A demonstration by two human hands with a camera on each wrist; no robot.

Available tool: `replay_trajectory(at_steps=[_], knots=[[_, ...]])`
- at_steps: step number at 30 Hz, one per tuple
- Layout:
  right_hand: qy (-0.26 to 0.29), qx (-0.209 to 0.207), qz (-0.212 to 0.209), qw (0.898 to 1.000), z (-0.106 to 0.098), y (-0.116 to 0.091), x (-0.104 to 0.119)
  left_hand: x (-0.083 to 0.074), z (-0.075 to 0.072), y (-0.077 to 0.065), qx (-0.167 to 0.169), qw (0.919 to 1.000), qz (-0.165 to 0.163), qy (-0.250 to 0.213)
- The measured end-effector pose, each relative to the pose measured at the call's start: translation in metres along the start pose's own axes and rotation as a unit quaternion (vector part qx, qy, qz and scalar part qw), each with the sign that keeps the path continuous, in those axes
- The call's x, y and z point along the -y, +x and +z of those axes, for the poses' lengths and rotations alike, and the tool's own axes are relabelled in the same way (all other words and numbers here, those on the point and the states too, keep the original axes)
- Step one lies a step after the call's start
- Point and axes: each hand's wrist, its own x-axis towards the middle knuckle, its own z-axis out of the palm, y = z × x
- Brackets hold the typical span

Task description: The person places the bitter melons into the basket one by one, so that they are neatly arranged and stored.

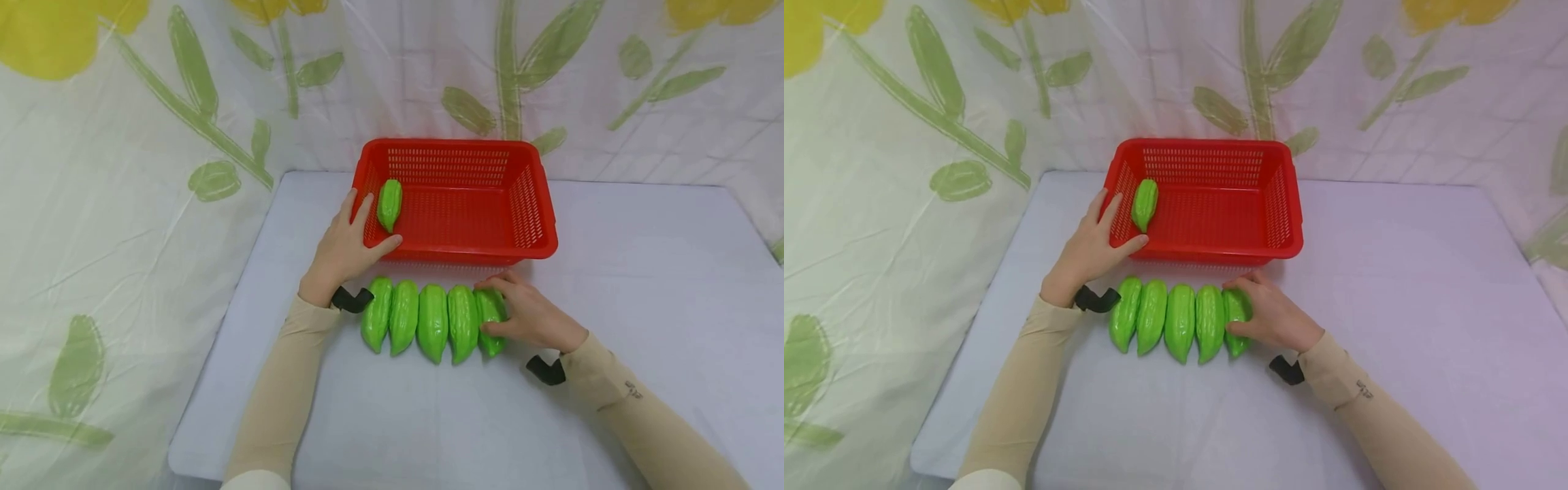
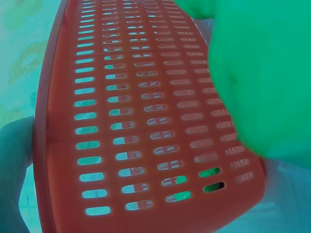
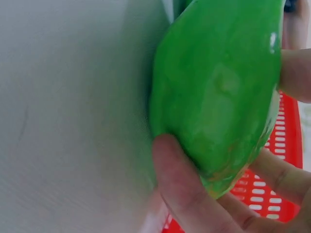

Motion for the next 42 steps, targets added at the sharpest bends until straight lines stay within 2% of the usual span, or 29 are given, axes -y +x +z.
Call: replay_trajectory(at_steps=[6, 15, 26, 33, 42], knots=[[-0.003, 0.004, 0.003, 1.000, -0.003, -0.001, 0.001, 0.000, 0.000, -0.001, 0.003, 1.0000, -0.003, -0.002], [-0.004, -0.015, 0.010, 1.000, -0.016, -0.008, 0.009, 0.000, -0.001, -0.002, 0.001, 1.0000, -0.006, -0.005], [0.044, -0.019, -0.002, 0.999, -0.035, -0.017, 0.031, -0.002, -0.001, 0.000, 0.003, 1.0000, 0.000, 0.000], [0.044, -0.031, -0.017, 0.998, -0.049, -0.013, 0.044, -0.003, -0.001, 0.000, 0.002, 1.0000, -0.001, 0.000], [0.017, -0.050, -0.042, 0.998, -0.067, 0.000, 0.056, -0.003, -0.001, -0.001, 0.001, 1.0000, 0.002, 0.002]])
